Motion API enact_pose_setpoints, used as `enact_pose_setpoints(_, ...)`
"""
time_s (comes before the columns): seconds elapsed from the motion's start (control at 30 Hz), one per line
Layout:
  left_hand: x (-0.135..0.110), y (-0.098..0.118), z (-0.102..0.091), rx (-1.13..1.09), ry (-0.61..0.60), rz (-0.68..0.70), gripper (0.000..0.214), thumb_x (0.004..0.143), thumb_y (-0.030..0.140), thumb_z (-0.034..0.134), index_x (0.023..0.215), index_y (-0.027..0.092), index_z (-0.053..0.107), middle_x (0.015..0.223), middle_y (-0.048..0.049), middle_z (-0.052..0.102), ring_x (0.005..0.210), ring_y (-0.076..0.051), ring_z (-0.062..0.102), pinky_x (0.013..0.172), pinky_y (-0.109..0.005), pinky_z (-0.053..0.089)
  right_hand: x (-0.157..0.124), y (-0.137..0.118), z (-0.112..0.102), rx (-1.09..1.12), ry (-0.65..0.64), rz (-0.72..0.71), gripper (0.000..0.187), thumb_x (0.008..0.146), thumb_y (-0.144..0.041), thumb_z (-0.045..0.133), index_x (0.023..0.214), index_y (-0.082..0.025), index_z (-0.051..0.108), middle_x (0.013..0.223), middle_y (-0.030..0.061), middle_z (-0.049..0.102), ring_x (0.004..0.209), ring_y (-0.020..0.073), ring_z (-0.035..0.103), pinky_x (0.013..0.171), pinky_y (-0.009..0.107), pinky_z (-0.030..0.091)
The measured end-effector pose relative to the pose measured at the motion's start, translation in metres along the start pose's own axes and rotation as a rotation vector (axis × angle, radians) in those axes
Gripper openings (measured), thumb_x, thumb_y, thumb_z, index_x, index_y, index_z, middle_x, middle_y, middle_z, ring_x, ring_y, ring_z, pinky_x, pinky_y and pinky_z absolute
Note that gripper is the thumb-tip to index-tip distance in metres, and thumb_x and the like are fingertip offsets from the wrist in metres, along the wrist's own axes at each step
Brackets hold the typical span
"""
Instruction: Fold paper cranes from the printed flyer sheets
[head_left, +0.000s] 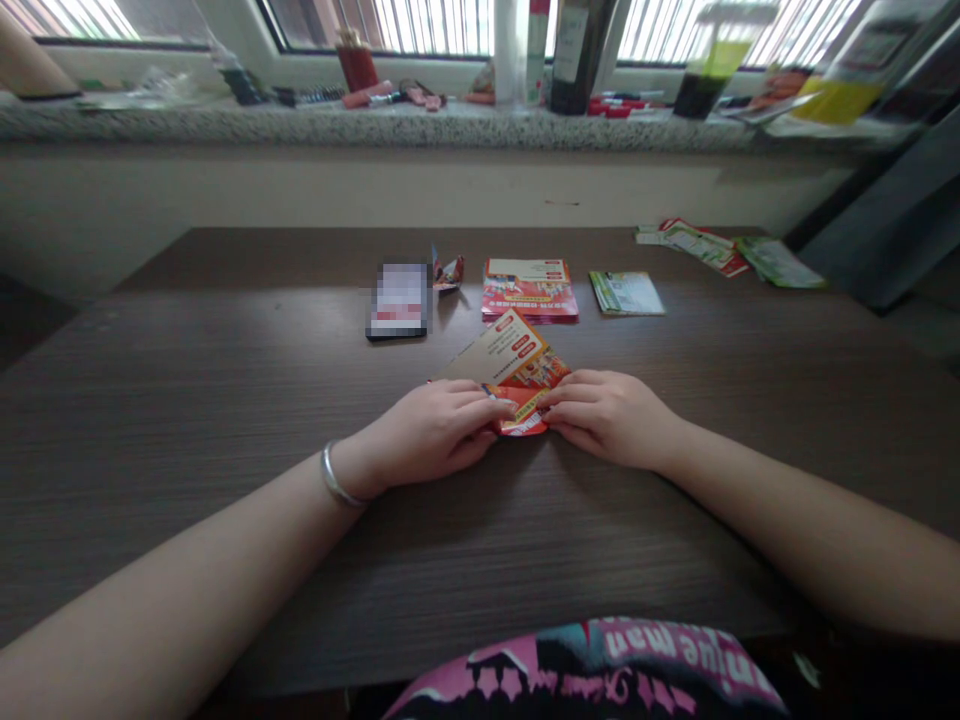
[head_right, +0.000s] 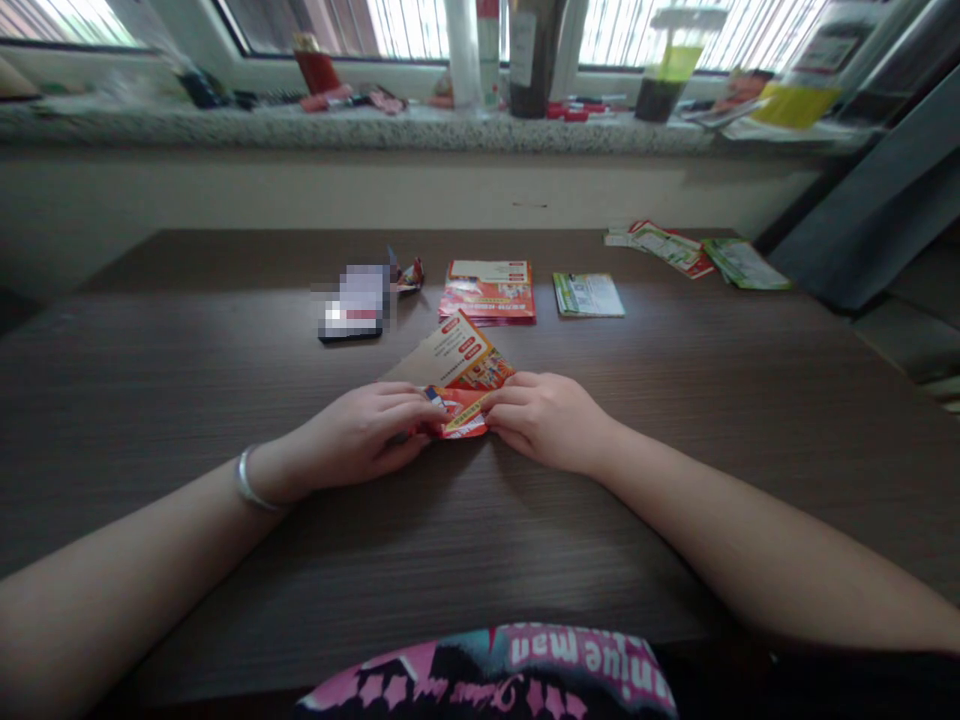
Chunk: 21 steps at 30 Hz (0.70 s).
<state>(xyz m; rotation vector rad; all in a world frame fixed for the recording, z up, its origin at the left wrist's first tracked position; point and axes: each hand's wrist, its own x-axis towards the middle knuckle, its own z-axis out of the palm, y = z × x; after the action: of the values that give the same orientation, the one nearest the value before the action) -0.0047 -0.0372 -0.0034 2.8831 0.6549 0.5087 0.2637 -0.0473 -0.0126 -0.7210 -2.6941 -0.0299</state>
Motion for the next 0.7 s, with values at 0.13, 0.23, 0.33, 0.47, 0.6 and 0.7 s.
enact_pose_setpoints(0.13, 0.0009, 0.0002, -0.0009, -0.099, -0.003, -0.043, 0.024, 0.093, 0.022, 0.047, 0.111, 0.018, 0.063, 0.096, -0.0073, 0.068, 0.087, -0.017, 0.062, 0.078, -0.03, 0.051, 0.002, -0.0027, 0.0007, -0.006, 0.0, 0.02, 0.02, 0.093, -0.026, 0.05, 0.095, -0.021, 0.07, 0.105, 0.0032, 0.074, 0.088, 0.0185, 0.064, 0.078, 0.033, 0.051)
enact_pose_setpoints(0.23, 0.0016, 0.0007, -0.0008, -0.114, -0.012, -0.036, 0.021, 0.093, 0.029, 0.052, 0.106, 0.02, 0.065, 0.095, -0.0066, 0.068, 0.087, -0.018, 0.062, 0.079, -0.031, 0.05, 0.0037, -0.0049, 0.0011, -0.012, 0.002, 0.067, 0.021, 0.093, -0.027, 0.05, 0.093, -0.02, 0.07, 0.097, 0.0051, 0.074, 0.085, 0.0189, 0.064, 0.078, 0.034, 0.051)
enact_pose_setpoints(0.33, 0.0023, 0.0031, 0.0004, -0.075, 0.007, -0.039, 0.023, 0.094, 0.037, 0.053, 0.1, 0.02, 0.067, 0.091, -0.0056, 0.069, 0.084, -0.017, 0.064, 0.075, -0.029, 0.05, 0.0049, -0.0058, 0.0007, 0.02, 0.011, 0.068, 0.021, 0.093, -0.026, 0.05, 0.093, -0.02, 0.071, 0.096, 0.0061, 0.075, 0.085, 0.0188, 0.064, 0.078, 0.033, 0.051)
enact_pose_setpoints(0.47, 0.0039, 0.0075, 0.0018, -0.01, 0.052, -0.046, 0.025, 0.096, 0.036, 0.05, 0.089, 0.019, 0.067, 0.085, -0.0042, 0.069, 0.077, -0.015, 0.063, 0.068, -0.026, 0.048, 0.0053, -0.0058, -0.0014, 0.073, 0.005, 0.01, 0.022, 0.095, -0.024, 0.049, 0.097, -0.023, 0.071, 0.107, 0.0026, 0.074, 0.089, 0.0175, 0.064, 0.079, 0.032, 0.052)
enact_pose_setpoints(0.6, 0.0058, 0.0092, 0.0017, -0.04, 0.082, -0.124, 0.026, 0.095, 0.033, 0.051, 0.081, 0.017, 0.066, 0.075, -0.0036, 0.067, 0.067, -0.013, 0.06, 0.063, -0.025, 0.045, 0.005, -0.0059, -0.0027, 0.103, -0.017, 0.011, 0.022, 0.095, -0.025, 0.049, 0.099, -0.022, 0.07, 0.108, 0.0018, 0.074, 0.093, 0.0176, 0.065, 0.083, 0.032, 0.053)
enact_pose_setpoints(0.7, 0.0069, 0.0069, 0.0021, -0.076, 0.114, -0.191, 0.024, 0.093, 0.031, 0.054, 0.078, 0.017, 0.066, 0.072, -0.0027, 0.066, 0.071, -0.014, 0.058, 0.066, -0.026, 0.046, 0.0047, -0.0053, -0.0019, 0.138, -0.021, 0.02, 0.02, 0.094, -0.025, 0.051, 0.101, -0.023, 0.07, 0.108, 0.0022, 0.074, 0.097, 0.0168, 0.066, 0.085, 0.032, 0.053)
